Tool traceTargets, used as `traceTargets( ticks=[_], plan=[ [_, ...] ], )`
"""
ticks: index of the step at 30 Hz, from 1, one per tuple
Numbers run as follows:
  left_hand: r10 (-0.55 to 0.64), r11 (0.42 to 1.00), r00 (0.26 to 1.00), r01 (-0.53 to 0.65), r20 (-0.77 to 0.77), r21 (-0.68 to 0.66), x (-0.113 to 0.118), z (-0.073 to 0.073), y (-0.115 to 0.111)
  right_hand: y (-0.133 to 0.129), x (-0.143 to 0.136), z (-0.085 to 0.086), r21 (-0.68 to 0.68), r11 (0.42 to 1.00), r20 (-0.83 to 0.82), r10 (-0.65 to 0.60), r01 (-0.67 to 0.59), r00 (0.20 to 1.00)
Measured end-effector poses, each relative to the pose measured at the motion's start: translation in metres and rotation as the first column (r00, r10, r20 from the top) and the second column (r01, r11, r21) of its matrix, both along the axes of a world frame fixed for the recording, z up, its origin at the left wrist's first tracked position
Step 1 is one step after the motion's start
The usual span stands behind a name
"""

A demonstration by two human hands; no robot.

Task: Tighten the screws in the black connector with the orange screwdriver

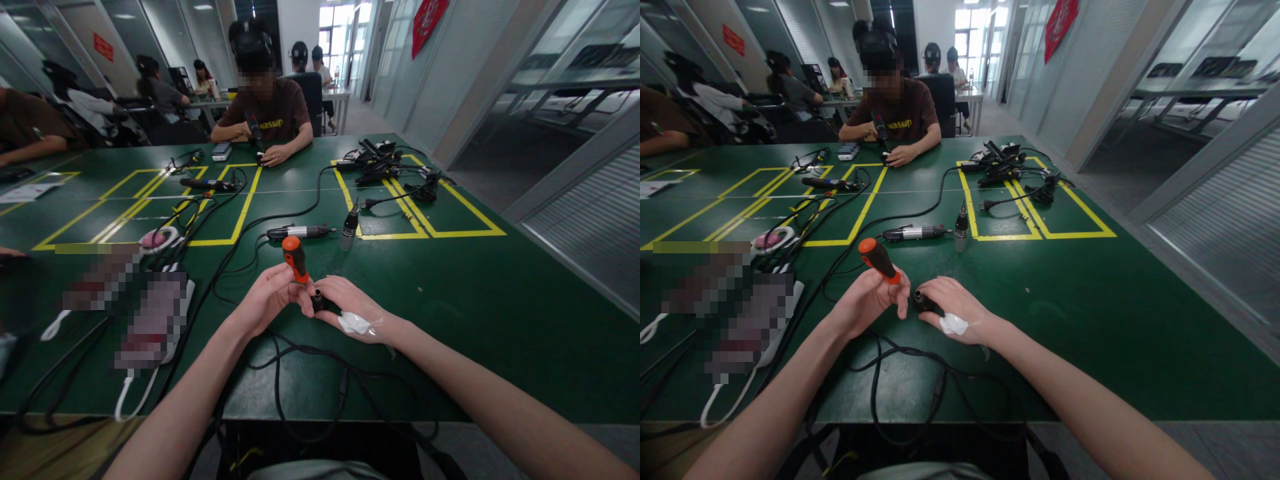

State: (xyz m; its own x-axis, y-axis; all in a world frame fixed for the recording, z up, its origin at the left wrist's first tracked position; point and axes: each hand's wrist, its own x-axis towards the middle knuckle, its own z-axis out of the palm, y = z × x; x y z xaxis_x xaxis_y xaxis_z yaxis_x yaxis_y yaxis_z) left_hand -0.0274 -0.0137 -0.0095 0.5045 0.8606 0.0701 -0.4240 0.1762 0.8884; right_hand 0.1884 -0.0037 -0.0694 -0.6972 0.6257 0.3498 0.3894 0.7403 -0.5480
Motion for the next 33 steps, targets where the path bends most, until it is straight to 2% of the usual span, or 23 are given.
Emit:
traceTargets(
  ticks=[25, 33],
  plan=[
    [-0.04, 0.998, 0.998, 0.041, 0.039, -0.039, 0.0008, 0.0003, 0.0003, -0.0001, -0.0013, 0.0026, 0.009, 1.0, 0.015, 0.002, -0.002, 1.0],
    [-0.019, 0.999, 1.0, 0.02, 0.023, -0.033, 0.001, -0.0014, 0.0008, 0.0002, -0.0009, 0.0021, 0.014, 1.0, 0.006, 0.0, -0.001, 1.0]
  ],
)
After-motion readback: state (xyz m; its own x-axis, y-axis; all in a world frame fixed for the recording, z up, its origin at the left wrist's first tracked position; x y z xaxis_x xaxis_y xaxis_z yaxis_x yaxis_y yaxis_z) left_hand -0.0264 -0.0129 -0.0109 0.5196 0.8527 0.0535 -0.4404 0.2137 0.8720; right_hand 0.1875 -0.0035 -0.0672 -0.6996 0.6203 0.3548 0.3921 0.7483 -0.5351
